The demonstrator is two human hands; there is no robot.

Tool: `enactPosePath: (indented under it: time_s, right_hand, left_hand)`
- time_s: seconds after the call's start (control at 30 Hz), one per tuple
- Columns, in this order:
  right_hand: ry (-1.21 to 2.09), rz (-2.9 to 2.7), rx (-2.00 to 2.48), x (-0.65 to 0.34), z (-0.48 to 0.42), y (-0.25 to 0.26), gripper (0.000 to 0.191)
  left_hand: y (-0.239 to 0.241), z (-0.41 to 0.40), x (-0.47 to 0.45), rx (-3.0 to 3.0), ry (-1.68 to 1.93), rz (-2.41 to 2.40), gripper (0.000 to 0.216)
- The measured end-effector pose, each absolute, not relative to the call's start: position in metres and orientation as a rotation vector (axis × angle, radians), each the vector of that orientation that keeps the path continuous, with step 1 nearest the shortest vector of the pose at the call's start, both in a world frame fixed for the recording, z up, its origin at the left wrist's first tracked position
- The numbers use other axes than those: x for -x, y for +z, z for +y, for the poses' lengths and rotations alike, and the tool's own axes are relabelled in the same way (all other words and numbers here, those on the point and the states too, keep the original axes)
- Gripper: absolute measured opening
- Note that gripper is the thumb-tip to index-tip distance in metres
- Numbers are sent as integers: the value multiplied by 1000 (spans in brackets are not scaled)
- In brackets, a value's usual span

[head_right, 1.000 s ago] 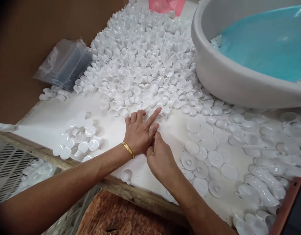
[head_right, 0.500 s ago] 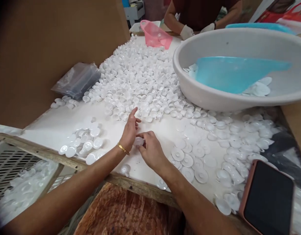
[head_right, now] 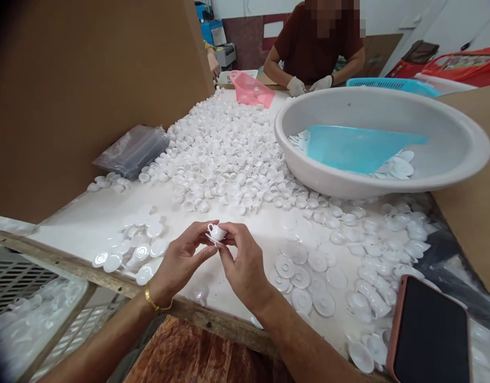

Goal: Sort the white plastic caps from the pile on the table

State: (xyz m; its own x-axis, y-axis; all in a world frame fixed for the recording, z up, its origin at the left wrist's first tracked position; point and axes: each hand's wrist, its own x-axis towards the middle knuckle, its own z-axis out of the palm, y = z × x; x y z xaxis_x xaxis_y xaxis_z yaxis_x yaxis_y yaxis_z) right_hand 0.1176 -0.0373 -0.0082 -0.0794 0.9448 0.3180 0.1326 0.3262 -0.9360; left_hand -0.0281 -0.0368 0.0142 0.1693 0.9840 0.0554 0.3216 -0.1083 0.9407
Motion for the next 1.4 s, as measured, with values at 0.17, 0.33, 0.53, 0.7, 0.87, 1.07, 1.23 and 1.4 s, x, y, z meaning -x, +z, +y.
enactPosePath:
  time_s: [0.17,0.33,0.53,0.7,0.87,1.07,1.23,1.4]
  right_hand:
    - [792,-1581,935,-117,-38,-10,32]
    - [671,-1668,924,-117,-38,-9,31]
    - [633,-1729,937,-117,-39,-10,34]
    - [569,-1801,914,-120,-39,-11,37]
    - [506,-1797,848,-119,-42,-8,39]
    - [476,-1798,840,-121,-44,-1,36]
    - [468,-1822,911,-125,-43,-6,32]
    - [829,-1769,1071,-119,-42,-22,21]
  left_hand:
    - [14,-35,30,-1946,1115,1299,42]
    - [18,-33,38,-2287,1140,1246,37]
    - [20,-34,43,-2493,1113,1231,36]
    - [24,-37,42,-2558,1041,1203,31]
    - [27,-44,43,-2659,1046,1182,33]
    - [35,-47,43,-2648,1047,1147,34]
    - [33,-40,39,-2530,1031,1102,25]
    - [26,-34,43,-2306,821,1240,15]
